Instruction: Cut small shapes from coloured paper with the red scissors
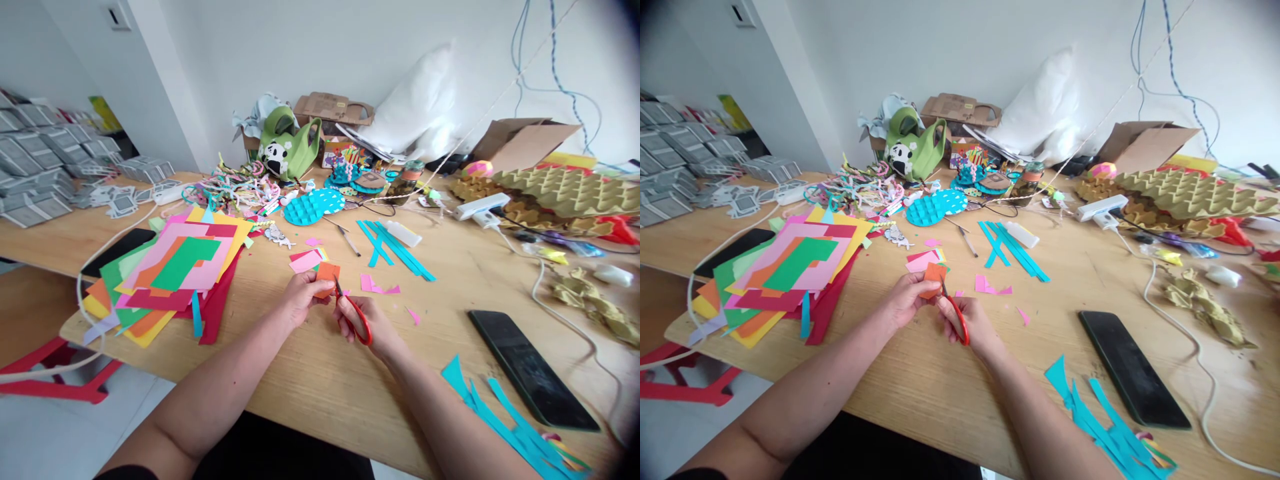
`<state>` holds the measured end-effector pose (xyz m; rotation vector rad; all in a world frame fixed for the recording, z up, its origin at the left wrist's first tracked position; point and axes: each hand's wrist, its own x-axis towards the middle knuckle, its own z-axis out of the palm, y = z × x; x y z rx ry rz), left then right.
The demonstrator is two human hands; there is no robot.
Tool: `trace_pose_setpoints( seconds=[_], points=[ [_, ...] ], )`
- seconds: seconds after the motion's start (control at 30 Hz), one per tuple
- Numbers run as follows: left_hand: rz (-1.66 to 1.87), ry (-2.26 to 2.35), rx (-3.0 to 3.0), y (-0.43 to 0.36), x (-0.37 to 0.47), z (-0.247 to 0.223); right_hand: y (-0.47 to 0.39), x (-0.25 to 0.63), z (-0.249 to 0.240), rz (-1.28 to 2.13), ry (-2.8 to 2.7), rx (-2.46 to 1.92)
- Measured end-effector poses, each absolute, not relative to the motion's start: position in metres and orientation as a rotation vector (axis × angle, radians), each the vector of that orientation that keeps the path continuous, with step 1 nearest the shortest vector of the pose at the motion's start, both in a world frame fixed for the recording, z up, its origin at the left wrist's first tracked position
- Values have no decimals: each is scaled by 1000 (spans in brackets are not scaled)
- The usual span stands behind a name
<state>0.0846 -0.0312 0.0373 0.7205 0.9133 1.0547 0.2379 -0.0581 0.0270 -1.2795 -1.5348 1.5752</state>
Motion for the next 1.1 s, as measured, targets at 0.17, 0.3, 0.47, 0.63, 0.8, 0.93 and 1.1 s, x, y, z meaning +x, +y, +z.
trace_pose_setpoints(
  seconds=[0.17,0.3,0.47,0.63,0.8,0.93,1.1],
  points=[
    [1043,914,734,-32,84,38,-59,238,30,1584,-1538,-1264],
    [1041,910,746,-33,84,39,-59,237,33,1591,-1548,-1259],
    [1038,907,761,-32,84,38,-59,237,35,1595,-1545,-1273],
    [1035,911,759,-31,84,37,-59,238,33,1588,-1566,-1282],
    [1035,912,755,-31,84,37,-58,239,31,1586,-1575,-1280],
    [1041,923,755,-30,83,36,-58,239,32,1585,-1564,-1287],
    [1057,976,742,-28,83,35,-58,239,33,1587,-1583,-1284]
  ],
)
